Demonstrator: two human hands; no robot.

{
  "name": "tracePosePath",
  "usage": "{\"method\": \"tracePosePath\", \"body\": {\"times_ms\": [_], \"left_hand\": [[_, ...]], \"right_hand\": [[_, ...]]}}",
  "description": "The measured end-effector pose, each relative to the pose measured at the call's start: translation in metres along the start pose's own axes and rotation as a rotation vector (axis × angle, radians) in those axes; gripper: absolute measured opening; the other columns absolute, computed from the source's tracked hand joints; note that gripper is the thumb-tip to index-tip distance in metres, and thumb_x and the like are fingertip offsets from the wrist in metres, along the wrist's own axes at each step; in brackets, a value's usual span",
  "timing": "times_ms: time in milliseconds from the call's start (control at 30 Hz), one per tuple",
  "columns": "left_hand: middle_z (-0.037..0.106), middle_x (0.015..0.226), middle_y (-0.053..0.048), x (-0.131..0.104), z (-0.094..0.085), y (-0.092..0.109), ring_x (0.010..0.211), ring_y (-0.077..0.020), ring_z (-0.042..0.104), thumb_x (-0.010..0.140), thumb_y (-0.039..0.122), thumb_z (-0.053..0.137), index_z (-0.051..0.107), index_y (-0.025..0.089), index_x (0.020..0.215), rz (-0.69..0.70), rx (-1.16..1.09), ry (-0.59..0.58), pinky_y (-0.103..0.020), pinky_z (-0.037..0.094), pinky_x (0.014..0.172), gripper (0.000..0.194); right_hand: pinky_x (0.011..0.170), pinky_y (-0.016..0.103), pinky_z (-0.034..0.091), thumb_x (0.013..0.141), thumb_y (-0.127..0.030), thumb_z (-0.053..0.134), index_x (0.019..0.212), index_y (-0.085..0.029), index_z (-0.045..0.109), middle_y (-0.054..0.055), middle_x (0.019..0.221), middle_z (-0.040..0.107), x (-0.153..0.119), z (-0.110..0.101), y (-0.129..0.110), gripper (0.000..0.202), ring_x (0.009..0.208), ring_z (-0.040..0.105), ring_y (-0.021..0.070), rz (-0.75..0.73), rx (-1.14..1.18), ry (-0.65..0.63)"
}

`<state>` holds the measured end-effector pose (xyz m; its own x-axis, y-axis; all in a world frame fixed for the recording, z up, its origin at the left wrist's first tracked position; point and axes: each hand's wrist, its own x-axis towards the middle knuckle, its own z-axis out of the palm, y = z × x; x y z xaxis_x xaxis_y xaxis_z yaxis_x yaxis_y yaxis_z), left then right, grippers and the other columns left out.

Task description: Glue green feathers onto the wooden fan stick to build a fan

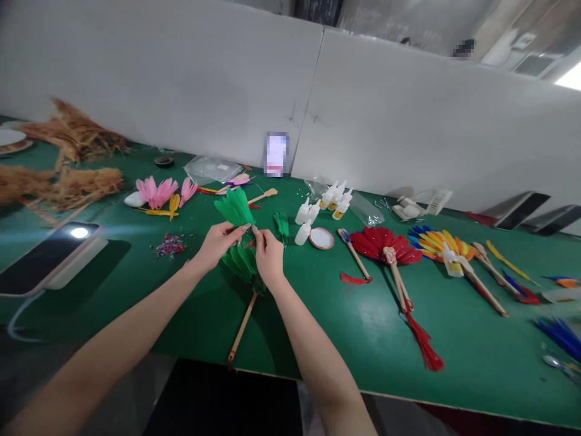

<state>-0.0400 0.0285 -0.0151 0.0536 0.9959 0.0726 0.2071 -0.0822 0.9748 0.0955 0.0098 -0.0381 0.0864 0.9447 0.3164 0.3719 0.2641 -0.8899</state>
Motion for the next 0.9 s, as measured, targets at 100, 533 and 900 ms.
{"method": "tracePosePath", "body": {"times_ms": [100, 533, 900], "left_hand": [[0.043, 0.045, 0.004, 0.0, 0.002, -0.003, 0.044, -0.0068, 0.035, 0.072, 0.051, 0.066, 0.046, 0.016, 0.05, -0.025, -0.077, 0.013, -0.024, 0.025, 0.045, 0.046], [0.049, 0.052, 0.003, -0.001, -0.002, 0.001, 0.047, -0.0071, 0.039, 0.075, 0.05, 0.066, 0.062, 0.014, 0.073, -0.058, -0.186, -0.175, -0.022, 0.027, 0.046, 0.037], [0.044, 0.051, 0.004, -0.002, -0.004, -0.001, 0.046, -0.0081, 0.04, 0.079, 0.054, 0.057, 0.048, 0.017, 0.061, -0.015, 0.043, -0.51, -0.023, 0.031, 0.047, 0.042]], "right_hand": [[0.058, 0.025, 0.045, 0.093, -0.043, 0.039, 0.073, -0.019, 0.06, 0.003, 0.062, 0.068, 0.001, -0.001, -0.001, 0.037, 0.057, 0.061, 0.0154, -0.001, -0.007, 0.01], [0.06, 0.026, 0.047, 0.072, -0.045, 0.07, 0.076, -0.019, 0.065, 0.001, 0.068, 0.066, 0.01, -0.022, 0.001, 0.027, 0.063, 0.061, 0.0151, -0.05, 0.008, -0.161], [0.079, 0.033, 0.049, 0.073, -0.045, 0.068, 0.08, -0.021, 0.069, 0.002, 0.083, 0.066, 0.019, -0.038, -0.009, 0.025, 0.085, 0.06, 0.0182, 0.082, 0.501, -0.31]]}}
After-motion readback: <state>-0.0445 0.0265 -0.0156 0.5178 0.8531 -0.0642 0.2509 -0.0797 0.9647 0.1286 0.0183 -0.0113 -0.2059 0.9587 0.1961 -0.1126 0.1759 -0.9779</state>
